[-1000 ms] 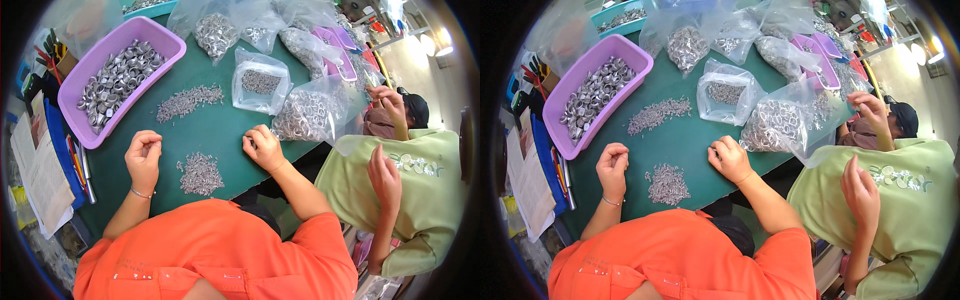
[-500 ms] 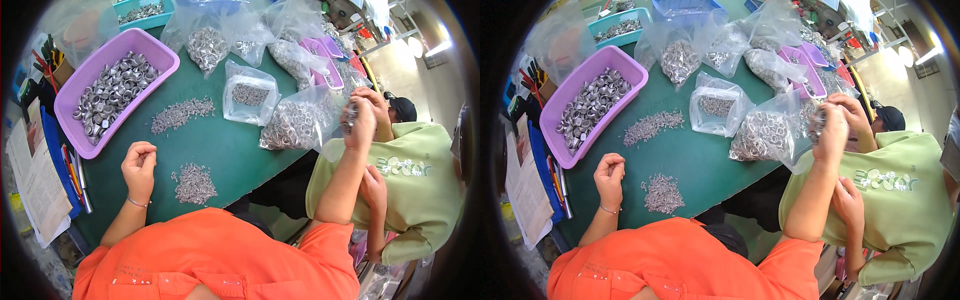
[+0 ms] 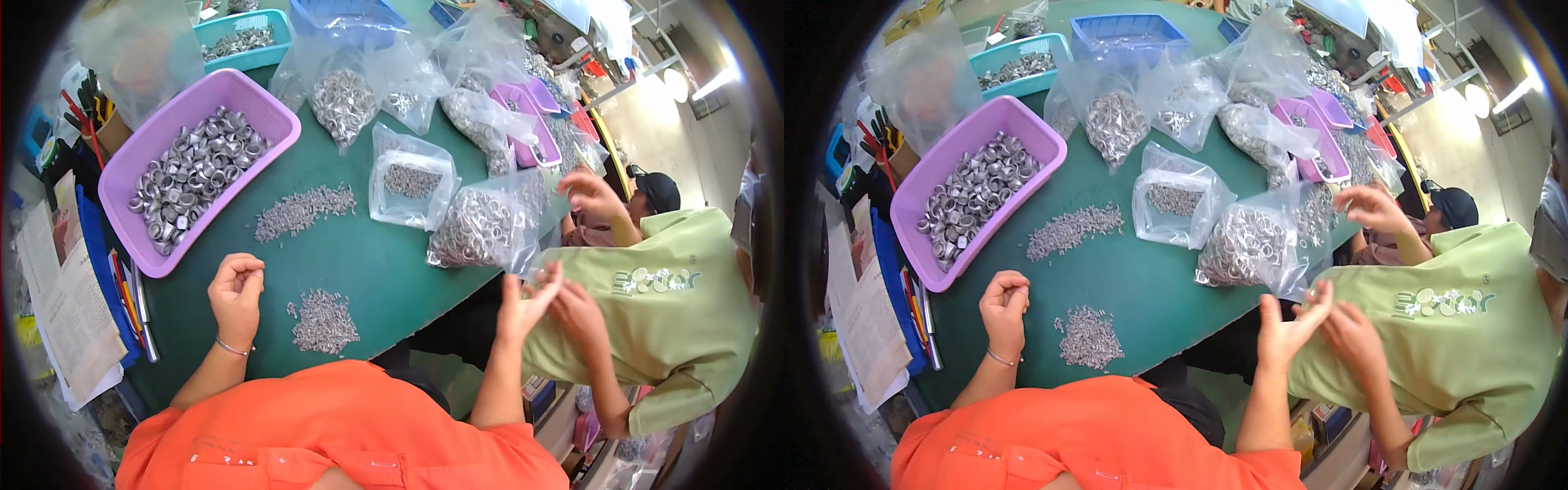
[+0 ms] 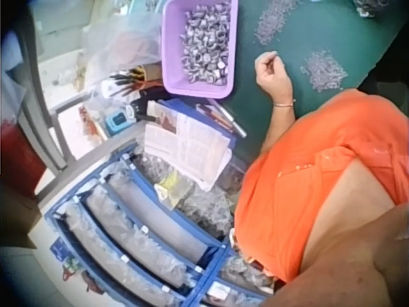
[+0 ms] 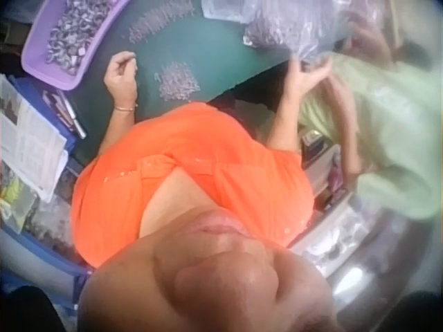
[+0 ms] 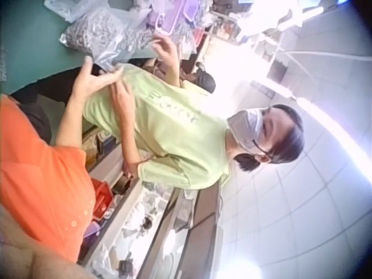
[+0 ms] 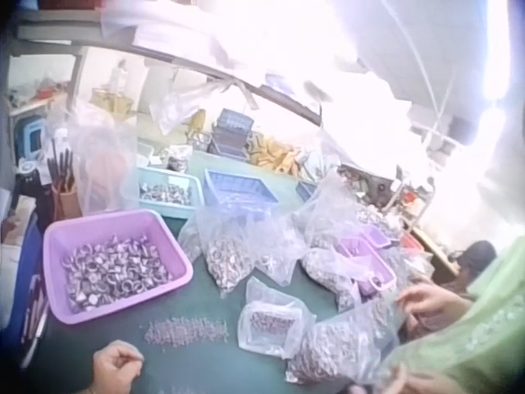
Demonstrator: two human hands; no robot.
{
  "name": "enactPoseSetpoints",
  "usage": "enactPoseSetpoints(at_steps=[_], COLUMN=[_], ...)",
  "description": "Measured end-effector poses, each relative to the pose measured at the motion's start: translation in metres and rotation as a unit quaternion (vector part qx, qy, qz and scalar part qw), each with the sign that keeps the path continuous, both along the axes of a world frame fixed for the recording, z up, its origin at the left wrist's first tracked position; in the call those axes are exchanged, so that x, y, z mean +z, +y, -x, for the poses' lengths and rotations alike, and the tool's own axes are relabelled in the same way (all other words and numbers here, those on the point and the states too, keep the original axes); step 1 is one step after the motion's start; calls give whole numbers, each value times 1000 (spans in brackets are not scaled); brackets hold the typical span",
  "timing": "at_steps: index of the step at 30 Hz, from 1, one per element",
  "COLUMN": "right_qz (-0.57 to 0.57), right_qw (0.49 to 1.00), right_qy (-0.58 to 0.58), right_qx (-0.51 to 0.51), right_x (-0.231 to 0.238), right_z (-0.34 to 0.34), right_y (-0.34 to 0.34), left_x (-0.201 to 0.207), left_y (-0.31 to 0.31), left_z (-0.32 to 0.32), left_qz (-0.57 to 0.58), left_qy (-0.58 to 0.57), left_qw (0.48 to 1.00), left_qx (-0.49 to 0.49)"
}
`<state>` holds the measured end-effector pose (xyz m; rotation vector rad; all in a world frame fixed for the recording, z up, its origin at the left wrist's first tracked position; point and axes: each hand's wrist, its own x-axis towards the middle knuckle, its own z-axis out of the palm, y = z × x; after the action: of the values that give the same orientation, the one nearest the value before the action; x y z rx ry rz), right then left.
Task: The person sorts small metal pieces on a table by hand, then fits small metal components onto metal hardware rings to assemble them.
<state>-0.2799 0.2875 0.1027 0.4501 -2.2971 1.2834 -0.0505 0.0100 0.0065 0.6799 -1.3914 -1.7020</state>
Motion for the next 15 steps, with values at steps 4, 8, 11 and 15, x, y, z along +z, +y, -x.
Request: enactPoseSetpoints(at_steps=[4, 8, 11, 15], right_qz=[-252, 51, 247, 96], right_qw=[967, 996, 960, 953], right_qy=[21, -46, -115, -75], right_qx=[-25, 65, 72, 276], right_x=[-20, -34, -17, 11], right_z=[15, 57, 59, 76], right_y=[-12, -23, -50, -37], left_x=[1, 0, -4, -7], left_y=[0, -1, -2, -4], left_z=[-2, -2, -1, -2], left_qz=[-6, 9, 9, -3], left_qy=[10, 15, -1, -3], left_qw=[1000, 1000, 1000, 1000], left_qx=[-2, 6, 6, 0])
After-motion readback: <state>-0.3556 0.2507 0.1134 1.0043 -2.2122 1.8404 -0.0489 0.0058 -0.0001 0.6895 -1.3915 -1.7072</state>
